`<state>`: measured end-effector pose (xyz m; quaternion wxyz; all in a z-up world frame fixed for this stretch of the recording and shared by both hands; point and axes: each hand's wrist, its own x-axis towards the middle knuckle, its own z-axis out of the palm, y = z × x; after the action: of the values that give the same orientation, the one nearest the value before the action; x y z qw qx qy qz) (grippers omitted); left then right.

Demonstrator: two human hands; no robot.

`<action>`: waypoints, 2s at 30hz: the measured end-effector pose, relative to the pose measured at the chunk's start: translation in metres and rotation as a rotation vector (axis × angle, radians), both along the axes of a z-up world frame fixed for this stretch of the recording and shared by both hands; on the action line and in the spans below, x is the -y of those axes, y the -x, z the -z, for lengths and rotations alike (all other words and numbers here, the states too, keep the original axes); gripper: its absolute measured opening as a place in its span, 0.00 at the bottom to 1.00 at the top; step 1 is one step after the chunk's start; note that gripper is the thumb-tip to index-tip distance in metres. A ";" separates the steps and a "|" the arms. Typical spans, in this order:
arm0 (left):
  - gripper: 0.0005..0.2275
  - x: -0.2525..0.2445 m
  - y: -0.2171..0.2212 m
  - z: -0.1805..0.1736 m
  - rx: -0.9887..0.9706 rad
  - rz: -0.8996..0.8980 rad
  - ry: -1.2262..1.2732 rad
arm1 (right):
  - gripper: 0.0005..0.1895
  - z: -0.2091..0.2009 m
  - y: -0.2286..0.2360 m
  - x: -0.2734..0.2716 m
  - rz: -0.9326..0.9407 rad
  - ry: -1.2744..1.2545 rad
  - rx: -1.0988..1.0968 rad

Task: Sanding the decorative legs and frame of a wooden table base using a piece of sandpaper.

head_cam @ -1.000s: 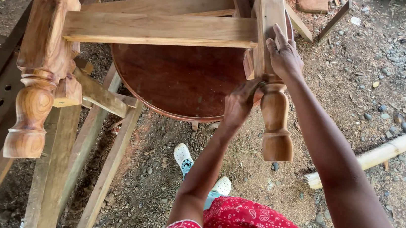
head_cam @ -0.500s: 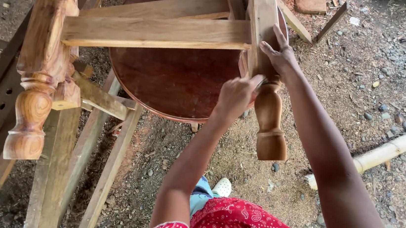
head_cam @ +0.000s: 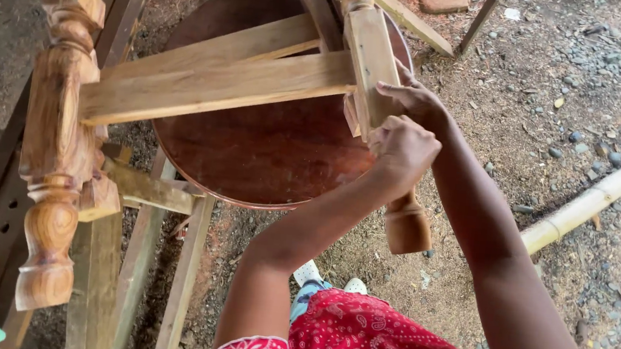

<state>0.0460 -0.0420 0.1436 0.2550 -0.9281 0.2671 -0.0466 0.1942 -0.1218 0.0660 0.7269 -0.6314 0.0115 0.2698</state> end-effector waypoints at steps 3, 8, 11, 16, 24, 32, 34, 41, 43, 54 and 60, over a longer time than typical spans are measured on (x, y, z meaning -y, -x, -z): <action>0.06 0.013 -0.004 -0.016 -0.065 0.008 -0.144 | 0.52 -0.023 0.014 -0.004 0.088 0.177 -0.096; 0.11 -0.025 -0.012 0.036 -0.140 -0.071 0.347 | 0.57 0.022 -0.010 0.009 0.061 -0.179 -0.103; 0.08 -0.064 -0.001 0.062 -0.069 0.016 0.565 | 0.56 0.037 -0.021 0.012 -0.001 -0.110 -0.021; 0.14 -0.088 0.004 0.102 0.186 0.137 0.973 | 0.55 0.026 -0.018 0.005 0.031 -0.056 -0.080; 0.05 -0.034 -0.009 0.056 0.022 0.016 0.555 | 0.51 0.047 -0.038 0.014 -0.071 -0.050 -0.020; 0.17 -0.070 0.005 0.180 0.394 0.008 1.062 | 0.75 -0.016 -0.026 -0.044 -0.150 0.941 0.368; 0.14 -0.058 0.005 0.240 0.112 -0.182 1.773 | 0.79 -0.036 -0.008 -0.046 -0.180 1.023 0.368; 0.13 -0.048 0.016 0.186 0.221 -0.213 1.991 | 0.77 0.007 -0.036 -0.040 -0.133 0.951 0.604; 0.16 -0.056 0.017 0.179 0.362 -0.064 1.731 | 0.74 -0.003 -0.027 -0.040 -0.116 0.910 0.520; 0.07 0.027 0.001 0.266 0.316 -0.362 2.461 | 0.75 -0.007 -0.021 -0.038 -0.121 0.997 0.476; 0.06 0.069 -0.018 0.302 0.343 -0.383 2.772 | 0.74 -0.039 0.005 -0.050 -0.109 1.051 0.392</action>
<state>0.0644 -0.1112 -0.1585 -0.8217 -0.4264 -0.1575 -0.3439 0.1895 -0.0716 0.1045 0.2882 -0.9466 -0.0237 0.1426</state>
